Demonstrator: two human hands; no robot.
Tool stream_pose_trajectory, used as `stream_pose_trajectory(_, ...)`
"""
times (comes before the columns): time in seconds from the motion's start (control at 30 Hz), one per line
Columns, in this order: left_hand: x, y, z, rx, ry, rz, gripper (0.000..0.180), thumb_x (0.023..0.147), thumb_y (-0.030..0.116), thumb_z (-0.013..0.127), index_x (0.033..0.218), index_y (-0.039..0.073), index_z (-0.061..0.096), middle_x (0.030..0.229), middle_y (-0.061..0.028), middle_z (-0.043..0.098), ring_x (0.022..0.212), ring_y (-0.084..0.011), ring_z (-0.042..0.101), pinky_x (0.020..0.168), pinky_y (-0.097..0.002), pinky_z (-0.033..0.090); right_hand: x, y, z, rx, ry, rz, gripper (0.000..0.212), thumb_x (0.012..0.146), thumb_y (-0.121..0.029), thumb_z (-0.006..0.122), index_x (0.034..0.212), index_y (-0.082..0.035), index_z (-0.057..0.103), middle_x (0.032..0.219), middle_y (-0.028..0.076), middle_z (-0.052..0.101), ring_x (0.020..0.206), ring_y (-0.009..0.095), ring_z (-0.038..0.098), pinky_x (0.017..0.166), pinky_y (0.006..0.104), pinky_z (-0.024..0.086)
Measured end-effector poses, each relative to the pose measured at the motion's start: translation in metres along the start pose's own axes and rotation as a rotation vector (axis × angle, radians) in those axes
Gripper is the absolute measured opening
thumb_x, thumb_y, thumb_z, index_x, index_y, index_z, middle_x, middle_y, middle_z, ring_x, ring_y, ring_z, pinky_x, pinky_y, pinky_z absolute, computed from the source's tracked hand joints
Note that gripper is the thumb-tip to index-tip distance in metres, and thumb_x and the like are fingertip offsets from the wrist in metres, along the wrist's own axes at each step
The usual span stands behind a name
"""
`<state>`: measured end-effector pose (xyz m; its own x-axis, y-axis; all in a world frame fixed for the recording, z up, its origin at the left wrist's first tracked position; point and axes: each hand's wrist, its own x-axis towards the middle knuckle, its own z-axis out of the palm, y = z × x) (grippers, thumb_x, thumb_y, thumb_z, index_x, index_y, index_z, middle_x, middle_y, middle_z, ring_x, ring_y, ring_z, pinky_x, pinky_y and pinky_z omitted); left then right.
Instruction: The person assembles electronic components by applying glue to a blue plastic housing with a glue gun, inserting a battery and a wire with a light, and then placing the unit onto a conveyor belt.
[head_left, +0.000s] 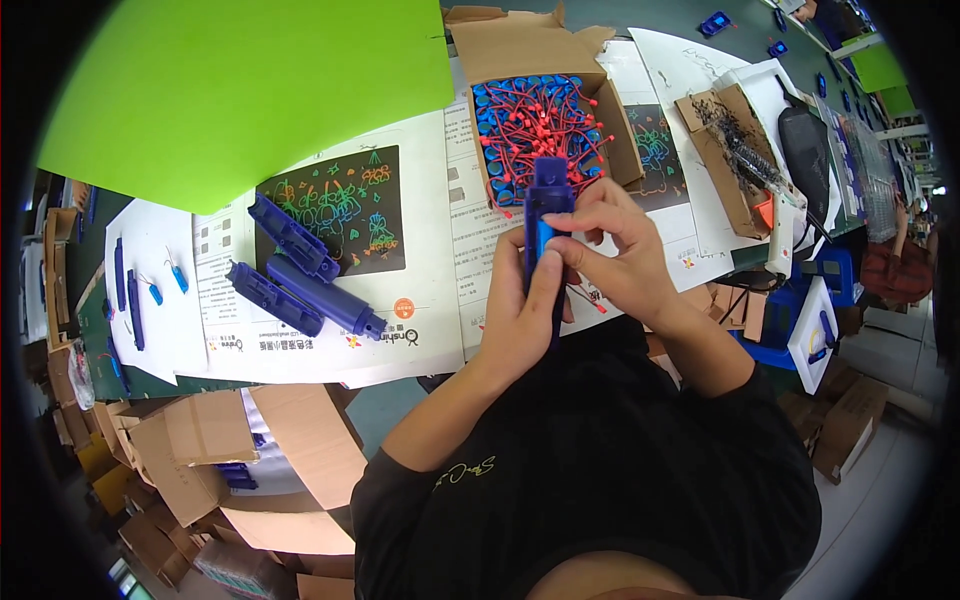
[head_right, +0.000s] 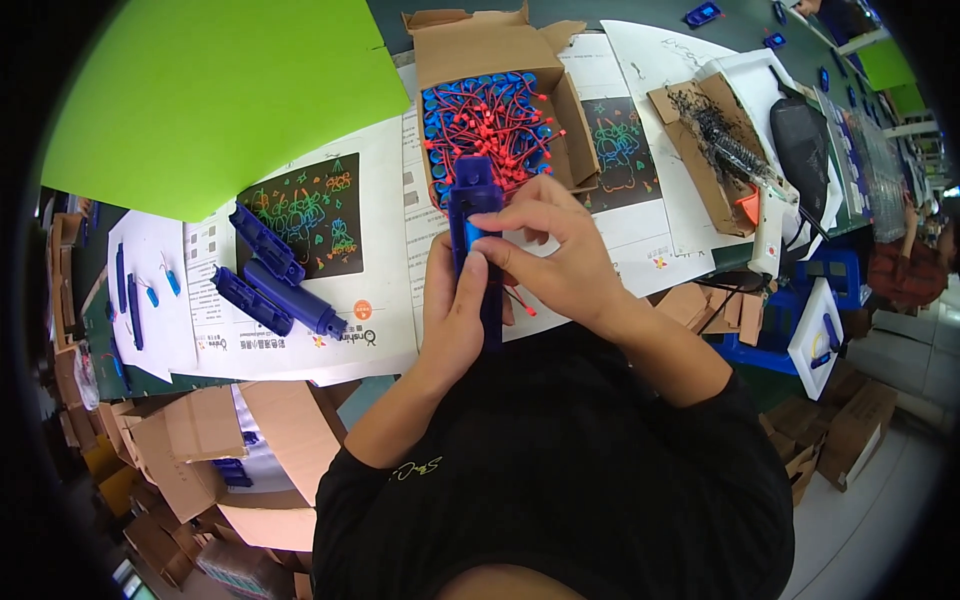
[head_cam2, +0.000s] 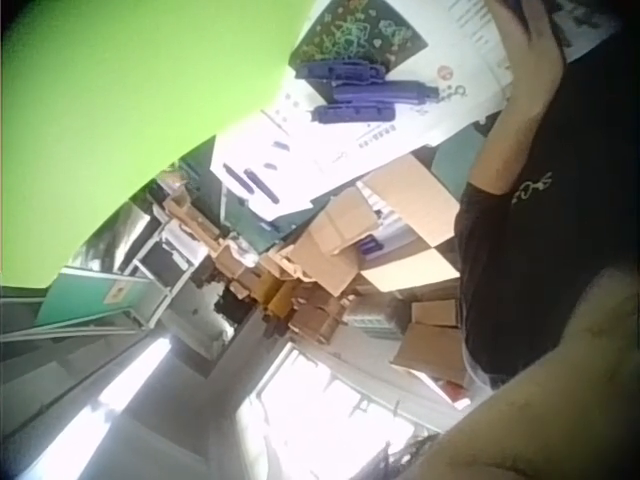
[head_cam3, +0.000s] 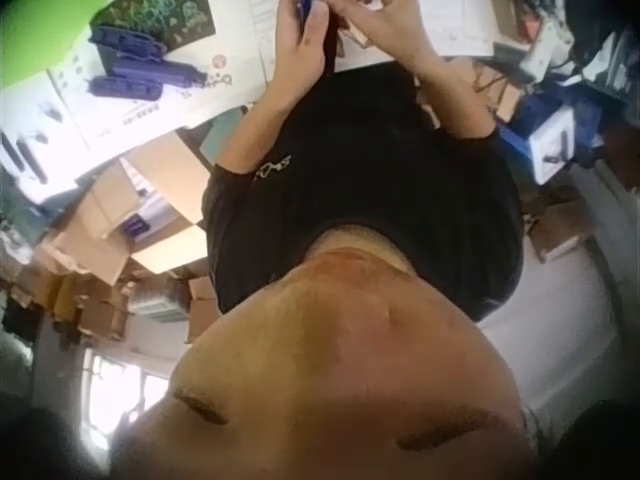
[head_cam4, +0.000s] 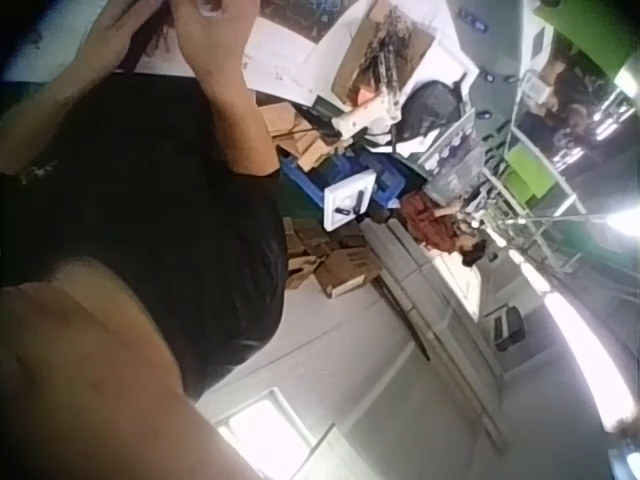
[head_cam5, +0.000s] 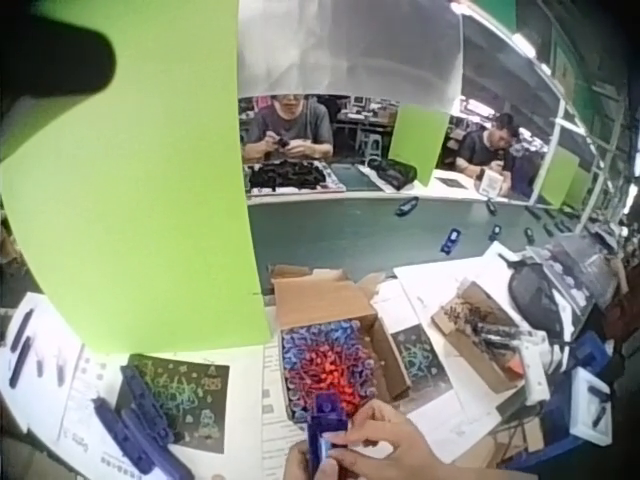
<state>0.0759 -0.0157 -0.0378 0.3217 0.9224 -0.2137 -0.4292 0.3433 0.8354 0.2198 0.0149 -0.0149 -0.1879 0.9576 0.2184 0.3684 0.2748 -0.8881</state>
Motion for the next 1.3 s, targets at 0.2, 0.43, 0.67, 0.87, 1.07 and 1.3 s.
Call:
stream_pose_trajectory(0.2,0.000,0.006,-0.018,0.127,0.106,0.138,0.022,0.092,0.012,0.048,0.109,0.003,0.038,0.073,-0.0033,0.051,0.052,-0.0061,0.046,0.046,-0.0194,0.040,-0.008,-0.001,0.005,0.626,0.078,0.215,0.037,0.084,-0.007,0.058,0.120,-0.001,0.051,0.100,0.005,0.054,0.088,0.011,0.051,0.077,0.0241,0.041)
stream_pose_trajectory(0.43,0.004,0.042,-0.015,0.254,-0.018,0.519,0.041,0.084,0.012,0.058,0.118,0.001,0.037,0.112,-0.0189,0.049,0.096,-0.0312,0.056,0.083,-0.0384,0.043,0.051,-0.036,-0.004,0.479,-0.205,0.159,0.023,0.089,-0.012,0.052,0.105,0.003,0.057,0.102,0.011,0.060,0.087,0.016,0.059,0.079,0.0289,0.047)
stream_pose_trajectory(0.67,0.004,0.126,-0.168,1.622,0.867,0.394,0.048,0.073,0.001,0.057,0.120,0.010,0.049,0.107,-0.0148,0.053,0.100,-0.0350,0.047,0.084,-0.0416,0.039,0.303,0.113,-0.161,0.380,0.513,0.383,0.024,0.080,-0.024,0.068,0.085,-0.003,0.057,0.075,0.005,0.056,0.065,0.014,0.056,0.060,0.0347,0.053)
stream_pose_trajectory(0.87,0.012,0.134,-0.195,1.947,0.433,0.372,0.045,0.067,-0.007,0.051,0.102,0.018,0.063,0.123,-0.0099,0.049,0.107,-0.0333,0.043,0.090,-0.0461,0.035,0.346,0.251,-0.168,0.501,0.542,0.653,0.015,0.081,-0.010,0.063,0.090,0.001,0.058,0.082,0.010,0.059,0.071,0.026,0.061,0.056,0.0425,0.055)
stream_pose_trajectory(1.07,0.003,0.152,-0.163,1.712,0.553,0.547,0.037,0.065,0.007,0.070,0.098,0.008,0.055,0.102,-0.0075,0.059,0.102,-0.0292,0.046,0.088,-0.0421,0.033,0.326,0.172,-0.178,-0.783,0.378,0.464,0.035,0.083,-0.030,0.056,0.098,0.000,0.062,0.095,0.024,0.061,0.093,0.036,0.060,0.078,0.0421,0.048)
stream_pose_trajectory(1.3,-0.013,0.029,-0.078,-0.165,0.078,0.074,0.020,0.087,0.008,0.054,0.100,0.004,0.040,0.067,-0.0077,0.052,0.052,-0.0161,0.052,0.048,-0.0271,0.043,0.075,-0.041,-0.183,-0.622,0.517,0.137,0.030,0.086,-0.026,0.058,0.070,-0.002,0.057,0.056,-0.002,0.047,0.049,0.004,0.041,0.045,0.0217,0.030)
